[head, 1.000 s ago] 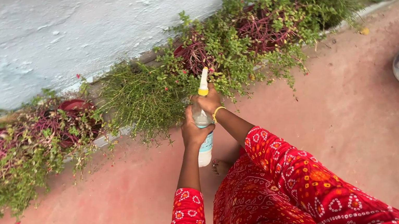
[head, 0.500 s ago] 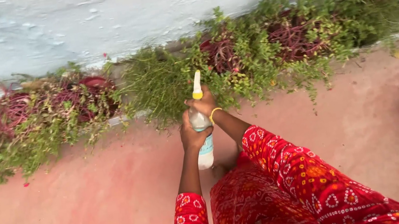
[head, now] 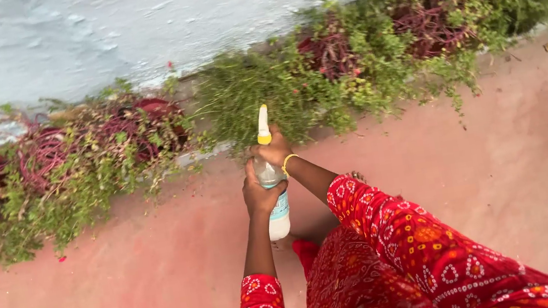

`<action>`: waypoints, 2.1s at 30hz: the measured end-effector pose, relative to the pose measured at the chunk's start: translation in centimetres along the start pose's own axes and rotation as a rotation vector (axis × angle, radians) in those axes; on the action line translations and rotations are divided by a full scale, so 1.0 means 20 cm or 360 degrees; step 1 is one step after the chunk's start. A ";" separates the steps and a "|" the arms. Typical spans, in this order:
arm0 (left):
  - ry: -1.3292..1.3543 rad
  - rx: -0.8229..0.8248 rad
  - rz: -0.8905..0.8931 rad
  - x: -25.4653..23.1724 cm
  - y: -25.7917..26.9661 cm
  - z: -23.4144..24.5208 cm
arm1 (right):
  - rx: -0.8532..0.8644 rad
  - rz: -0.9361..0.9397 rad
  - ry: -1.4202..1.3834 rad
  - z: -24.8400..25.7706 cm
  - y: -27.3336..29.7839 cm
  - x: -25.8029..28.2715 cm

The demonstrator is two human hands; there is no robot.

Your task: Spray water onto various potted plants on a balcony using a hand spray bottle.

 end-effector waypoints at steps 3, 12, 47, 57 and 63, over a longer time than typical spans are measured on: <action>-0.0005 0.0001 -0.0011 0.04 0.05 0.14 | -0.0137 0.0103 0.0163 -0.16 -0.07 -0.10; -0.0219 0.0041 -0.0080 0.21 0.05 0.36 | -0.0024 0.0070 -0.0352 -0.41 -0.02 -0.09; -0.0058 0.0091 -0.0103 0.27 0.05 0.39 | -0.0032 0.0014 -0.0186 -0.45 0.08 0.06; -0.0046 0.0078 -0.0081 0.31 0.06 0.41 | -0.0051 -0.0002 0.0046 -0.47 0.12 0.12; -0.0040 0.0125 -0.0139 0.25 0.08 0.41 | -0.0143 0.0029 -0.0085 -0.45 0.06 0.01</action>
Point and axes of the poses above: each hand's wrist, its own y-axis away from the middle knuckle, its own z-axis out of the back of the hand, x = y × z, the point moved 4 cm from there along -y, towards the middle knuckle, and after that the axes turned 9 degrees about x, right-handed, at the moved point
